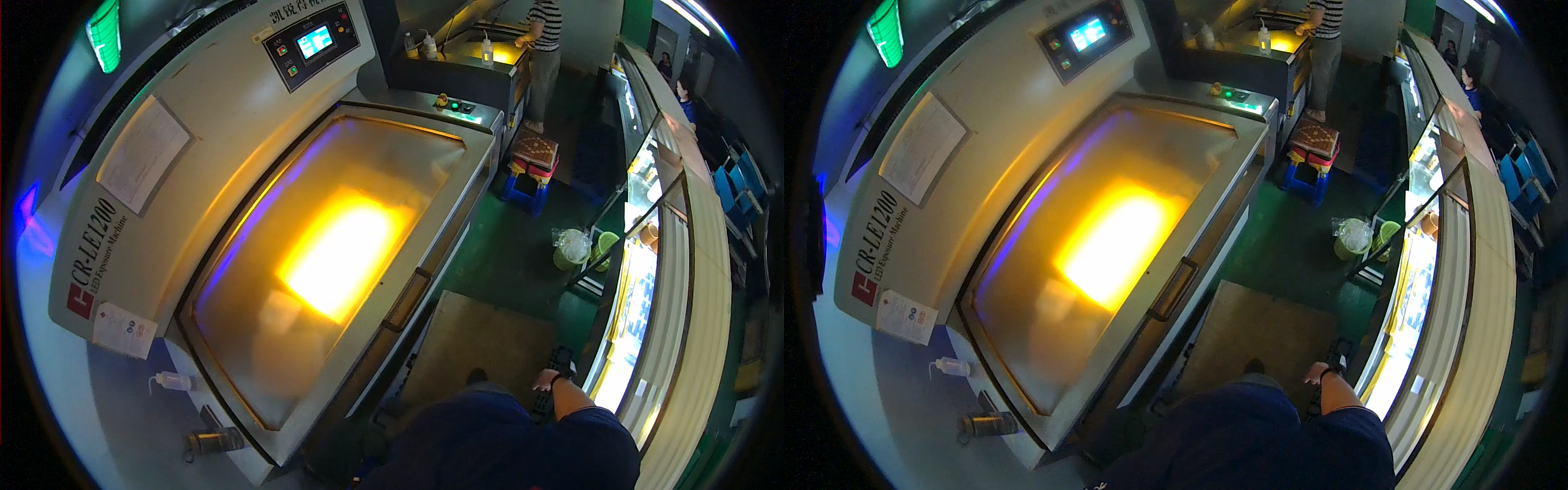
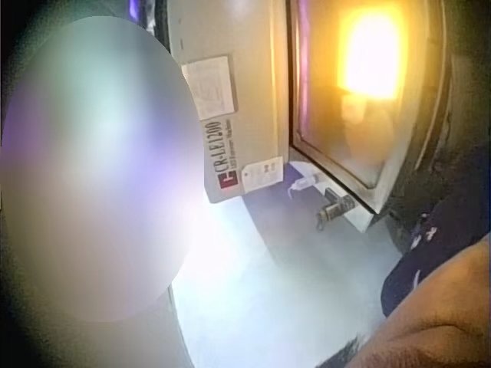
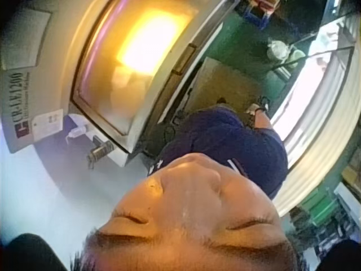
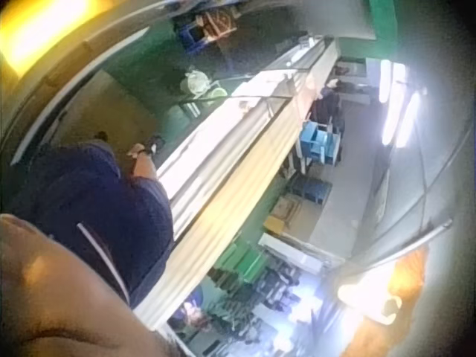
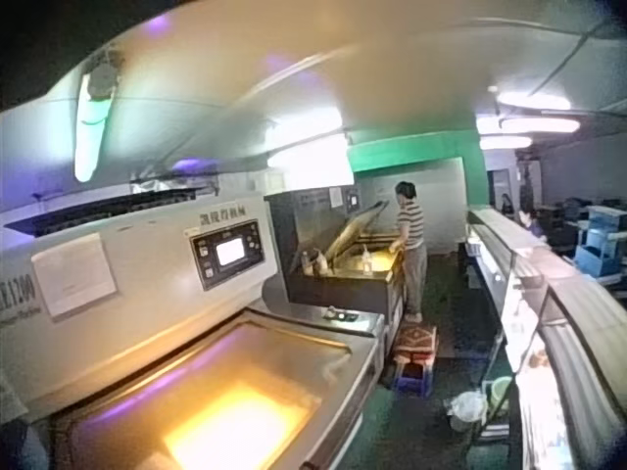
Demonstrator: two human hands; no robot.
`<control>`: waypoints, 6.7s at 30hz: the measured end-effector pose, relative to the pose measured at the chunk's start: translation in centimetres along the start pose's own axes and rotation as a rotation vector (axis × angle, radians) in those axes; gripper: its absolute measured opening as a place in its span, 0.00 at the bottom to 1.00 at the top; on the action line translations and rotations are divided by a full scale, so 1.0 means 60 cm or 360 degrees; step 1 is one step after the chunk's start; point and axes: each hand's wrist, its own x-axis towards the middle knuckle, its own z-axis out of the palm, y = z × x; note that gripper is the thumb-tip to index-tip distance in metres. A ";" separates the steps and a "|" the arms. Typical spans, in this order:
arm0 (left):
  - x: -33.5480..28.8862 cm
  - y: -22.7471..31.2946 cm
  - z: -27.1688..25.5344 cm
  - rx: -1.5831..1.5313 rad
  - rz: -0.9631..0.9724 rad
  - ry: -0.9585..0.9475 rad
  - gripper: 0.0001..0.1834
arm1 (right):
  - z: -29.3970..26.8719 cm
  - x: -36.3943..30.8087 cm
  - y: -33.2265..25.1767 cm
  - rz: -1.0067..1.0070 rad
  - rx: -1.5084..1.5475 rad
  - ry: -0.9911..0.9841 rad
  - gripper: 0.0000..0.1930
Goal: Processing printed circuit boards using an industrial LED exposure machine.
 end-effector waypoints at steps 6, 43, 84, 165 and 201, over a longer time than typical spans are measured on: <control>0.024 -0.026 0.008 0.0055 -0.0143 0.0015 0.19 | -0.080 0.037 0.159 0.0142 -0.0717 0.0252 0.21; 0.046 0.222 0.026 0.0394 0.0024 -0.0062 0.16 | -0.471 -0.289 -0.075 -0.1398 0.3274 0.1066 0.15; 0.008 0.057 0.482 0.2076 -0.0212 0.0553 0.27 | -1.085 -0.500 -0.332 -0.2223 0.1434 0.0903 0.18; -0.092 0.382 0.189 -0.1193 0.1525 0.0520 0.13 | -0.599 -0.278 -0.839 -0.1633 0.0107 -0.0342 0.14; 0.093 0.427 0.430 0.0015 0.0725 0.1526 0.24 | -1.450 -0.206 0.163 -0.0385 -0.0751 0.2046 0.38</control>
